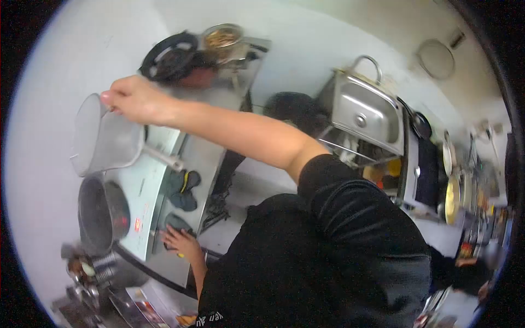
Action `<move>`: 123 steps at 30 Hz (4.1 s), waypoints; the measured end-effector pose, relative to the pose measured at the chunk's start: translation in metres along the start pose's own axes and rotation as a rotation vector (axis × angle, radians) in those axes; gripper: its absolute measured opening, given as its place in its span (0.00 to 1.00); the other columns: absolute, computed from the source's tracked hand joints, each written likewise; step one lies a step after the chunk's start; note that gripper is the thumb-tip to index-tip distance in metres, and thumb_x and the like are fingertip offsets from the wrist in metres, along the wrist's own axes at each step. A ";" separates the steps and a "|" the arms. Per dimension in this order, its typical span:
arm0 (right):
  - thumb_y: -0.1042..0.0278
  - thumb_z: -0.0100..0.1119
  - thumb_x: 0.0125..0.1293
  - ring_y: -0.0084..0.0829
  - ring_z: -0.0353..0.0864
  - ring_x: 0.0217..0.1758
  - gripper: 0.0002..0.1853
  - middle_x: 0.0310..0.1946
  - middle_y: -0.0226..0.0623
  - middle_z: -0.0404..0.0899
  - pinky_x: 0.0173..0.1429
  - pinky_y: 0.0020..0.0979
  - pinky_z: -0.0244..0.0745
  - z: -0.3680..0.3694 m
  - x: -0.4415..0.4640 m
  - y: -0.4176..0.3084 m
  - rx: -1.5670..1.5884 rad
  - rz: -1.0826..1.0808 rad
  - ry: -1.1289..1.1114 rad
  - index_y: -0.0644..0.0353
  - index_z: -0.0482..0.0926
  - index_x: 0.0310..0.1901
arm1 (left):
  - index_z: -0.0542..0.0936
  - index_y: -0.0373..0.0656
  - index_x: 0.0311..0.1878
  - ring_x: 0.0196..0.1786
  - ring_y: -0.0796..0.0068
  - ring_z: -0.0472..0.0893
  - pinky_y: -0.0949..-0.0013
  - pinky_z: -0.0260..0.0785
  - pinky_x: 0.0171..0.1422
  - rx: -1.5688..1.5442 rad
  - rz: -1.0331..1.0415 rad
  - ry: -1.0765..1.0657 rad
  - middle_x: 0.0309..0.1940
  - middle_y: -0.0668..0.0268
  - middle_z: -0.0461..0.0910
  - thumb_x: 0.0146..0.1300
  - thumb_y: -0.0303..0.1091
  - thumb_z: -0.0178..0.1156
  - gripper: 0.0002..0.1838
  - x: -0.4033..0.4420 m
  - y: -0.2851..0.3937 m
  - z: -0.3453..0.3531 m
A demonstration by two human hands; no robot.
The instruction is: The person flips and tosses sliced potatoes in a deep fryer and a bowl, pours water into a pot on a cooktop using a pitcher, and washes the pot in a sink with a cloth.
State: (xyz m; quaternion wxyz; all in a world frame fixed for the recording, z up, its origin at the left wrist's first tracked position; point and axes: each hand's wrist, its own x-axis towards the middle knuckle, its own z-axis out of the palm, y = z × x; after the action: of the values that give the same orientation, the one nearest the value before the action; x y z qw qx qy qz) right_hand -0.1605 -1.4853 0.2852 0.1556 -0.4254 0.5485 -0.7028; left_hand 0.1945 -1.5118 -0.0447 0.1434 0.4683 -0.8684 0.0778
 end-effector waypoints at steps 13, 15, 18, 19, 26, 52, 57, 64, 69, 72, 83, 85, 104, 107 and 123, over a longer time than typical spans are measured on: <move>0.49 0.50 0.70 0.24 0.66 0.28 0.23 0.21 0.30 0.70 0.35 0.28 0.65 -0.472 -0.278 -0.108 -0.968 0.403 0.513 0.64 0.76 0.31 | 0.66 0.28 0.59 0.56 0.44 0.73 0.53 0.66 0.60 -0.187 -0.070 0.092 0.53 0.43 0.73 0.68 0.35 0.53 0.22 0.039 0.077 -0.024; 0.48 0.49 0.70 0.32 0.71 0.28 0.24 0.22 0.38 0.74 0.38 0.34 0.68 -0.519 -0.327 -0.110 -1.068 0.519 0.560 0.67 0.76 0.32 | 0.66 0.27 0.59 0.58 0.42 0.72 0.53 0.65 0.61 -0.491 -0.059 0.112 0.54 0.41 0.71 0.69 0.40 0.52 0.25 0.032 0.132 -0.036; 0.49 0.50 0.69 0.41 0.75 0.31 0.24 0.26 0.46 0.77 0.40 0.38 0.69 -0.585 -0.397 -0.095 -1.136 0.641 0.601 0.68 0.77 0.33 | 0.65 0.26 0.60 0.58 0.42 0.71 0.55 0.64 0.62 -0.576 -0.002 0.015 0.55 0.38 0.70 0.71 0.43 0.51 0.27 0.023 0.223 -0.050; 0.49 0.50 0.69 0.47 0.78 0.33 0.24 0.28 0.50 0.80 0.42 0.40 0.70 -0.605 -0.420 -0.088 -1.197 0.727 0.606 0.69 0.78 0.34 | 0.65 0.26 0.60 0.58 0.42 0.71 0.56 0.63 0.63 -0.638 0.021 -0.065 0.55 0.38 0.70 0.71 0.43 0.51 0.28 0.022 0.249 -0.055; 0.50 0.52 0.67 0.56 0.79 0.41 0.22 0.34 0.57 0.80 0.46 0.45 0.72 -0.680 -0.531 -0.060 -1.226 0.952 0.691 0.67 0.80 0.36 | 0.65 0.27 0.61 0.57 0.44 0.72 0.57 0.61 0.64 -0.676 0.243 -0.148 0.54 0.39 0.71 0.70 0.42 0.52 0.27 0.022 0.360 -0.041; 0.60 0.55 0.61 0.45 0.84 0.34 0.12 0.27 0.48 0.82 0.40 0.45 0.80 -0.705 -0.502 -0.043 -1.789 0.948 0.127 0.58 0.83 0.29 | 0.78 0.36 0.41 0.36 0.64 0.80 0.65 0.71 0.44 -0.821 0.396 -0.398 0.33 0.55 0.81 0.56 0.44 0.68 0.20 0.007 0.526 -0.051; 0.63 0.56 0.59 0.43 0.84 0.32 0.09 0.25 0.45 0.82 0.39 0.44 0.80 -0.689 -0.491 -0.048 -1.906 0.965 -0.010 0.56 0.83 0.28 | 0.77 0.36 0.37 0.35 0.60 0.80 0.62 0.71 0.44 -0.835 0.466 -0.472 0.31 0.54 0.80 0.55 0.38 0.67 0.15 0.003 0.554 -0.060; 0.59 0.54 0.64 0.48 0.83 0.37 0.14 0.31 0.47 0.83 0.42 0.41 0.77 -0.711 -0.513 -0.071 -1.550 0.937 0.350 0.63 0.81 0.32 | 0.73 0.38 0.42 0.45 0.54 0.76 0.61 0.69 0.51 -0.828 0.850 -0.268 0.40 0.54 0.75 0.50 0.27 0.63 0.15 0.021 0.589 -0.029; 0.48 0.54 0.66 0.50 0.82 0.39 0.24 0.32 0.49 0.83 0.44 0.40 0.74 -0.699 -0.511 -0.035 -1.033 0.965 0.782 0.68 0.80 0.35 | 0.72 0.41 0.57 0.53 0.51 0.76 0.57 0.68 0.58 -0.820 1.189 -0.391 0.49 0.53 0.77 0.48 0.21 0.60 0.28 0.044 0.671 -0.038; 0.35 0.53 0.63 0.38 0.82 0.42 0.32 0.36 0.47 0.84 0.50 0.37 0.72 -0.689 -0.512 0.031 -0.667 0.952 1.134 0.64 0.84 0.37 | 0.68 0.46 0.65 0.58 0.52 0.74 0.59 0.66 0.63 -0.613 1.325 -0.646 0.55 0.53 0.75 0.50 0.23 0.58 0.34 0.053 0.744 -0.053; 0.45 0.55 0.67 0.21 0.59 0.21 0.29 0.13 0.32 0.59 0.25 0.32 0.60 -0.583 -0.443 0.130 -0.296 0.571 1.729 0.66 0.71 0.21 | 0.54 0.31 0.71 0.68 0.53 0.66 0.63 0.59 0.70 -0.140 1.465 -0.951 0.66 0.42 0.63 0.52 0.36 0.63 0.45 0.047 0.973 -0.006; 0.49 0.55 0.68 0.23 0.59 0.20 0.27 0.13 0.37 0.61 0.26 0.33 0.61 -0.581 -0.432 0.121 -0.257 0.545 1.775 0.67 0.70 0.21 | 0.51 0.32 0.72 0.69 0.53 0.66 0.64 0.59 0.70 -0.284 1.483 -1.021 0.67 0.42 0.62 0.52 0.35 0.63 0.47 0.053 0.981 0.018; 0.58 0.58 0.65 0.46 0.67 0.24 0.21 0.18 0.44 0.67 0.34 0.41 0.60 -0.584 -0.364 0.106 -0.667 0.242 1.712 0.64 0.70 0.20 | 0.47 0.32 0.72 0.76 0.46 0.42 0.55 0.36 0.78 -0.525 2.012 -0.421 0.73 0.41 0.45 0.53 0.32 0.64 0.48 0.052 0.951 0.058; 0.58 0.58 0.66 0.46 0.65 0.21 0.21 0.17 0.46 0.64 0.31 0.41 0.60 -0.585 -0.360 0.103 -0.708 0.198 1.715 0.66 0.69 0.21 | 0.47 0.32 0.73 0.77 0.46 0.42 0.55 0.35 0.79 -0.539 2.044 -0.446 0.73 0.41 0.45 0.53 0.32 0.64 0.48 0.059 0.948 0.066; 0.59 0.56 0.68 0.37 0.68 0.23 0.19 0.19 0.44 0.68 0.34 0.38 0.63 -0.585 -0.370 0.097 -0.632 0.349 1.734 0.65 0.72 0.24 | 0.60 0.32 0.65 0.64 0.45 0.67 0.55 0.60 0.67 -0.560 1.907 -0.733 0.64 0.45 0.64 0.55 0.33 0.61 0.35 0.065 0.912 0.037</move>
State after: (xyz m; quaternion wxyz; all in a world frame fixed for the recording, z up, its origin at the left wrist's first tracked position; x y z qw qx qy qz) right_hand -0.4158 -0.8923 0.0177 -0.3267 0.3125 0.6945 -0.5597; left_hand -0.6077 -1.0728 -0.0593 -0.1450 -0.4619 -0.8540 -0.1907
